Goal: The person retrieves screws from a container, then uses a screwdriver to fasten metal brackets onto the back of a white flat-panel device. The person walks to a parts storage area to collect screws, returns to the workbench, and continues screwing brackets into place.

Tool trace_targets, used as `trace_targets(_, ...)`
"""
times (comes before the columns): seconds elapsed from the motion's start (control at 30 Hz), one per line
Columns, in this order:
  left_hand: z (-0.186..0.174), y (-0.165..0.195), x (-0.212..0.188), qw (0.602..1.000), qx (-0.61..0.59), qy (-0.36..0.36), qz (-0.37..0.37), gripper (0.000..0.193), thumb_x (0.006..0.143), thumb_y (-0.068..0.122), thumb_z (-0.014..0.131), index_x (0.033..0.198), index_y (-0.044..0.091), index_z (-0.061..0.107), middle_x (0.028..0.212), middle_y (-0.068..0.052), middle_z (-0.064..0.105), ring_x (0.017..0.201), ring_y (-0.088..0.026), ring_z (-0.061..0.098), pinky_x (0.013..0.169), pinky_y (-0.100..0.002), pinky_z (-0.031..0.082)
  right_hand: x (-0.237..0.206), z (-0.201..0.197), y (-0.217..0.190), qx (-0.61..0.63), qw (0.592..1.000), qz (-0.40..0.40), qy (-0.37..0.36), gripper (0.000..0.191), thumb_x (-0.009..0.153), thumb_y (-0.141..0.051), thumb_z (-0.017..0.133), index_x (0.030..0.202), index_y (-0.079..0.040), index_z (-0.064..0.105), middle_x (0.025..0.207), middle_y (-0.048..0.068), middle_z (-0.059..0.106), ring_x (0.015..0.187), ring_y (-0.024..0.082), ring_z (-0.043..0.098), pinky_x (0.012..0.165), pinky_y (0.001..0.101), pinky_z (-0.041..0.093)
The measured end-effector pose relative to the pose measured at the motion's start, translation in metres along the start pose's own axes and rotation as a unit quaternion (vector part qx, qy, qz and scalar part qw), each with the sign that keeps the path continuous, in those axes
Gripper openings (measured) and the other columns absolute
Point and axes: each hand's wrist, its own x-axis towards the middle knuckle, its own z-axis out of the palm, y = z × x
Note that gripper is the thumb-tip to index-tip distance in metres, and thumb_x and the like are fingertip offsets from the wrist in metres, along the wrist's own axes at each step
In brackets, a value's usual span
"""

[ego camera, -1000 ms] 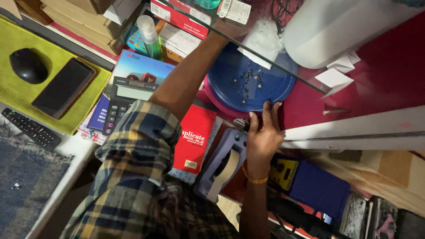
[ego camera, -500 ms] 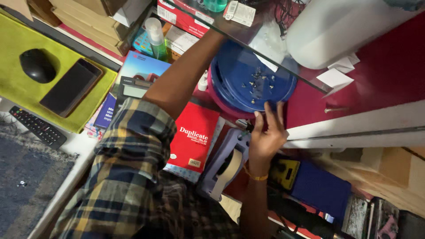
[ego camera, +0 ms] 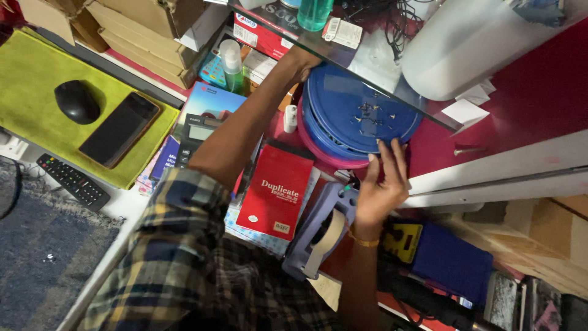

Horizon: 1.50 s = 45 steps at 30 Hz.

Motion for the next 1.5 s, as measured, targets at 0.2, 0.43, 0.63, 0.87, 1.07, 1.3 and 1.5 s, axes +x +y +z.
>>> trace_targets(0.2, -0.009, 0.037, -0.084, 0.989, -0.059, 0.085, -0.101, 0.033, 0.094, 0.013, 0.073, 0.121, -0.004, 0.065, 0.104, -0.014, 0.074, 0.086, -0.020, 0.073, 0.073, -0.035, 0.065, -0.009, -0.035, -0.021, 0.050, 0.997, 0.014, -0.049, 0.031, 0.098, 0.002, 0.071, 0.129, -0.002, 0.072, 0.141, 0.018, 0.067, 0.138, 0.036, 0.062, 0.114, 0.0437, 0.052)
trace_targets(0.43, -0.029, 0.097, -0.257, 0.953, -0.030, 0.262, -0.147, 0.031, 0.093, 0.019, 0.070, 0.119, 0.001, 0.071, 0.102, -0.005, 0.072, 0.089, -0.013, 0.067, 0.077, -0.025, 0.058, -0.049, -0.052, -0.054, 0.083, 0.984, -0.023, -0.158, 0.030, 0.087, 0.005, 0.073, 0.115, -0.006, 0.077, 0.133, 0.016, 0.069, 0.131, 0.030, 0.064, 0.104, 0.0375, 0.057)
trace_targets(0.63, -0.057, 0.137, -0.356, 0.912, 0.039, 0.378, -0.156, 0.037, 0.097, 0.017, 0.064, 0.129, -0.002, 0.066, 0.109, -0.007, 0.073, 0.094, -0.013, 0.068, 0.081, -0.025, 0.055, -0.059, -0.046, -0.070, 0.195, 0.946, -0.027, -0.257, 0.027, 0.089, 0.004, 0.072, 0.115, -0.004, 0.076, 0.131, 0.013, 0.071, 0.122, 0.027, 0.069, 0.100, 0.0367, 0.060)
trace_targets(0.87, -0.075, 0.147, -0.432, 0.877, 0.032, 0.462, -0.127, 0.034, 0.106, 0.013, 0.059, 0.135, -0.004, 0.063, 0.118, -0.009, 0.070, 0.100, -0.014, 0.067, 0.085, -0.025, 0.055, 0.006, -0.043, -0.026, 0.004, 0.986, 0.009, -0.167, 0.020, 0.102, 0.000, 0.061, 0.118, -0.003, 0.073, 0.118, 0.015, 0.074, 0.103, 0.029, 0.074, 0.089, 0.0374, 0.057)
trace_targets(1.07, -0.088, 0.135, -0.468, 0.858, 0.065, 0.497, -0.111, 0.034, 0.108, 0.009, 0.058, 0.140, -0.003, 0.064, 0.123, -0.009, 0.069, 0.104, -0.015, 0.065, 0.091, -0.028, 0.052, 0.033, -0.024, -0.004, -0.054, 0.985, -0.008, -0.162, 0.035, 0.096, 0.011, 0.056, 0.126, -0.004, 0.068, 0.107, 0.022, 0.069, 0.096, 0.039, 0.069, 0.081, 0.0439, 0.055)
trace_targets(1.3, -0.099, 0.118, -0.486, 0.864, 0.031, 0.494, -0.093, 0.037, 0.105, 0.009, 0.058, 0.140, -0.004, 0.062, 0.129, -0.010, 0.068, 0.114, -0.016, 0.065, 0.099, -0.029, 0.052, 0.048, -0.001, 0.007, -0.066, 0.978, -0.011, -0.200, 0.025, 0.093, 0.007, 0.064, 0.116, -0.003, 0.070, 0.105, 0.022, 0.068, 0.096, 0.042, 0.067, 0.081, 0.0473, 0.052)
trace_targets(1.5, -0.104, 0.104, -0.492, 0.855, 0.035, 0.508, -0.098, 0.039, 0.105, 0.009, 0.059, 0.141, -0.005, 0.060, 0.130, -0.011, 0.068, 0.115, -0.016, 0.064, 0.102, -0.029, 0.050, 0.057, 0.010, 0.019, -0.075, 0.970, -0.023, -0.229, 0.020, 0.090, 0.005, 0.068, 0.107, -0.004, 0.072, 0.103, 0.018, 0.070, 0.097, 0.040, 0.067, 0.084, 0.0473, 0.053)
